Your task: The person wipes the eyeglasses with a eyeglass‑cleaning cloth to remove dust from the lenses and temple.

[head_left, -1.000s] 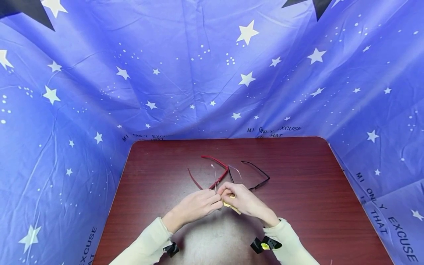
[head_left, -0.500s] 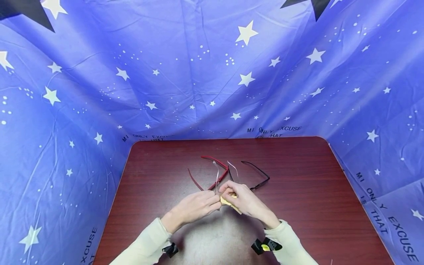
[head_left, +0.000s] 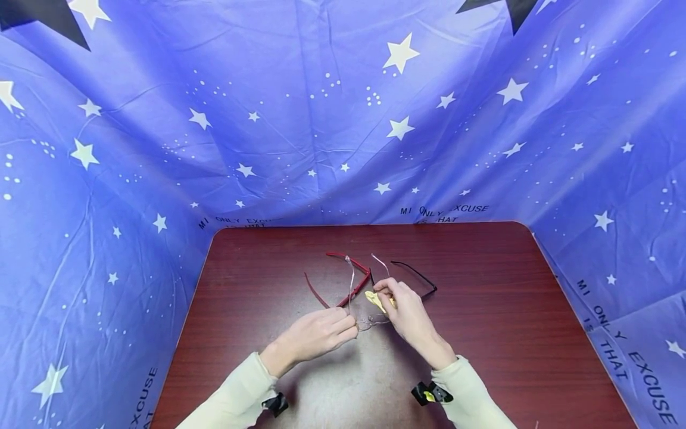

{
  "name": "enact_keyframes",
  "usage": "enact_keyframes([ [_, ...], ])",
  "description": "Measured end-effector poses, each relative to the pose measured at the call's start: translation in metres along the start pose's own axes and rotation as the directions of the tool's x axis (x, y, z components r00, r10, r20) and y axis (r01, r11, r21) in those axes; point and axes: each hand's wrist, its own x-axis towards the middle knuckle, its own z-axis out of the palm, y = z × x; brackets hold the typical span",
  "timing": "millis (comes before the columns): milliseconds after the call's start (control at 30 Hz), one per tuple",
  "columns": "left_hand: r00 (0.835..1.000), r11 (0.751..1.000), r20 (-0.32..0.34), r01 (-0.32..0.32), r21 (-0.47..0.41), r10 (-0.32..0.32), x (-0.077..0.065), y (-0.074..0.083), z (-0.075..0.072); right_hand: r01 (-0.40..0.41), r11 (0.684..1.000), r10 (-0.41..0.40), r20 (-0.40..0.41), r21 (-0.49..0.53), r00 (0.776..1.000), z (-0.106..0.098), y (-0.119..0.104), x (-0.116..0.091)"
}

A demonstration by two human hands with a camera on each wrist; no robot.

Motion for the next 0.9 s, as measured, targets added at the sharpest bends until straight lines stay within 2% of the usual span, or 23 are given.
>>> enact_keyframes([
  [233,1.0,1.0,-0.026,-0.017,0.014,0.017,0.0,-0.002,-0.003,0.058,0.993,-0.056,0.026,-0.099,0.998,0.011,0.004,-0.006],
  [400,0.999,0.999,-0.041,-0.02,0.032,0.022,-0.002,-0.002,-0.003,0.05,0.992,-0.041,0.079,-0.118,0.996,0.013,0.004,-0.008],
  [567,0.999,0.999,-0.043,-0.01,0.047,0.012,-0.003,-0.001,-0.003,0.034,0.995,-0.02,0.148,-0.092,0.989,0.012,0.003,-0.009],
  [733,0.999,0.999,-0.04,0.015,0.05,-0.013,-0.003,0.001,-0.001,0.026,1.0,-0.023,0.217,-0.015,0.976,0.006,-0.002,-0.008],
  [900,0.999,0.999,-0.039,0.028,0.043,-0.027,-0.002,0.001,-0.001,0.011,0.999,-0.019,0.239,0.037,0.971,0.002,-0.006,-0.007],
])
